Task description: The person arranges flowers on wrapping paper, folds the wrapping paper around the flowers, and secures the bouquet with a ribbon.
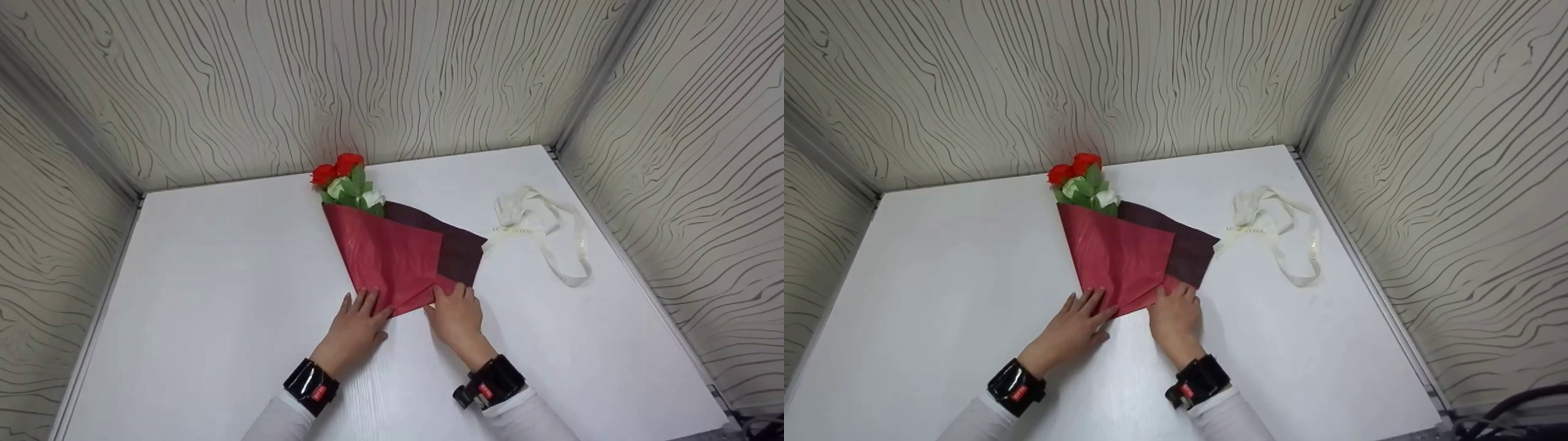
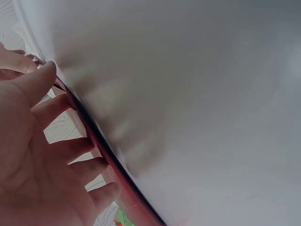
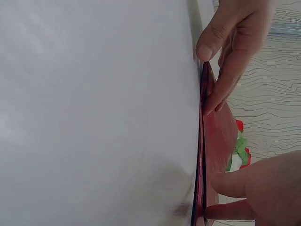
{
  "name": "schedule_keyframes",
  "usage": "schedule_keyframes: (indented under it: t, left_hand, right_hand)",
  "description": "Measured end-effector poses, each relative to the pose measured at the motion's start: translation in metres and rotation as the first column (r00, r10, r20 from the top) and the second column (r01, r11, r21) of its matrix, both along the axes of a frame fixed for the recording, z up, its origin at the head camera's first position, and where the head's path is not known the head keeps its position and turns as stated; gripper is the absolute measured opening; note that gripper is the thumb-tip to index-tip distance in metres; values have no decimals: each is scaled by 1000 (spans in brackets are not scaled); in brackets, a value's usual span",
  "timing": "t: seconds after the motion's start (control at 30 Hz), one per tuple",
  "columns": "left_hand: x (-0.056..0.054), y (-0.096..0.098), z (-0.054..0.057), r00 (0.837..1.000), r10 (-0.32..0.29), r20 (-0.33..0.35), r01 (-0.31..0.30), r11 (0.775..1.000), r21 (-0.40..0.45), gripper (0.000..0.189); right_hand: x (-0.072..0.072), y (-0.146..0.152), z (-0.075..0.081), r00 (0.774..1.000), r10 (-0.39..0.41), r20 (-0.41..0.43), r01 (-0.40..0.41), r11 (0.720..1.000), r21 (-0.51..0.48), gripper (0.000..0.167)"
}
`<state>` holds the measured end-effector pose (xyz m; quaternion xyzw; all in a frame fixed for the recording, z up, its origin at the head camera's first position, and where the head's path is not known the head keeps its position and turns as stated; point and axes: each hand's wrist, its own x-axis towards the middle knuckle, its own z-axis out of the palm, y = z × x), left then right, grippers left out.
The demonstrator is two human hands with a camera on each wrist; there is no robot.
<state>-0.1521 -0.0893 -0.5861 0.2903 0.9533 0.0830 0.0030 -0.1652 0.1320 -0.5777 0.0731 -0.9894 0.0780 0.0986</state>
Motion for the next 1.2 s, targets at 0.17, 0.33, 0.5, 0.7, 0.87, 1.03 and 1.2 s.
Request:
schedule_keyframes:
  t: [0.17,0.33,0.5,0.7,0.87,1.03,1.2]
  left_hand:
    - [1,0,2,1000,4,9,-4,1000,-12,50]
    - [2,1,2,1000,0,13,0,1000,-11,51]
    - [1,1,2,1000,-1,8,1,1000,-16,51]
    - [0,0,3,1000,-7,20,7,1000,-13,52]
    - [0,0,2,1000,-10,17,10,1000,-16,52]
    - [0,0,2,1000,-12,-4,12,1000,-21,50]
    - [0,0,1,1000,-13,9,13,1000,-22,51]
  right_hand:
    - [4,-2,-1,995,-40,89,37,999,36,44]
    - [5,-3,-4,995,-41,96,36,998,52,48]
    - [4,-4,-5,994,-40,102,41,999,-12,54]
    - [3,-5,-5,997,-5,81,19,986,-167,71]
    - [2,-8,-3,998,35,51,-18,952,-306,71]
    - [4,-9,-1,998,66,18,-55,922,-382,31]
    - [8,-8,-3,996,93,-8,-90,944,-318,9]
